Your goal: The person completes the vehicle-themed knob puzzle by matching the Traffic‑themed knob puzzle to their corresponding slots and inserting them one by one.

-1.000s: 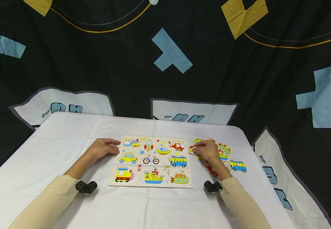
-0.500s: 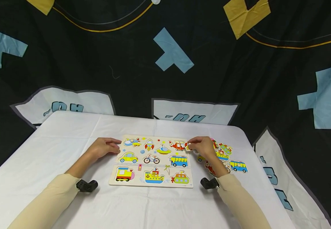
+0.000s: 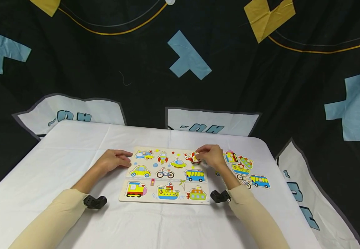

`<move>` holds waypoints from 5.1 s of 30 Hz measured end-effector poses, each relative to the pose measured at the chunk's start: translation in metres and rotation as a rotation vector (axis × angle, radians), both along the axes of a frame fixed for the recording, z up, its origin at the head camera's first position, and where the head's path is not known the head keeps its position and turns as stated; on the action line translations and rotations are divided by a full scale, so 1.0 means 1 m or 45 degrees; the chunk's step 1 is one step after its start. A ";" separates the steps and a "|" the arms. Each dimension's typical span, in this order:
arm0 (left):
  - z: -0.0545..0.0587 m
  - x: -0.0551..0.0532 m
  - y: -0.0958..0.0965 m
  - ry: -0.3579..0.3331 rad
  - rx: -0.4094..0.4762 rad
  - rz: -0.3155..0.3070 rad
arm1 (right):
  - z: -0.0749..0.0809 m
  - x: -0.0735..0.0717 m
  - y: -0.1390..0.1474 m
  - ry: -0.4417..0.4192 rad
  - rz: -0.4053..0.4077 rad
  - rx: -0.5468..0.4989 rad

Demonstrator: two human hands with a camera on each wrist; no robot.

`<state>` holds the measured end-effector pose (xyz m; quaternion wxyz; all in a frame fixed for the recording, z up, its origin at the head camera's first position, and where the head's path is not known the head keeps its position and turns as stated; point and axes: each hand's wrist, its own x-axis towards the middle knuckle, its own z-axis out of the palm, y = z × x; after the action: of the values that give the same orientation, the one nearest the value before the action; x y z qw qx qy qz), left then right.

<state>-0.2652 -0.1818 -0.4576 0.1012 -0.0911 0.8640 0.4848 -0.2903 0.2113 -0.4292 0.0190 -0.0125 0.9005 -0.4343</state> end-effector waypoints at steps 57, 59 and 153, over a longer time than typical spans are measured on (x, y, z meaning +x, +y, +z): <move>0.002 0.001 -0.001 0.012 0.040 -0.011 | -0.021 -0.014 -0.123 -0.025 0.182 -0.047; 0.001 0.001 -0.001 0.009 0.047 -0.012 | -0.022 -0.014 -0.123 -0.029 0.174 -0.031; -0.001 -0.001 -0.002 0.006 0.057 -0.015 | 0.024 -0.005 0.009 -0.016 -0.047 -0.012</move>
<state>-0.2664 -0.1838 -0.4586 0.1040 -0.0827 0.8536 0.5037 -0.2948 0.2205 -0.4049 0.0168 0.0067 0.8983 -0.4391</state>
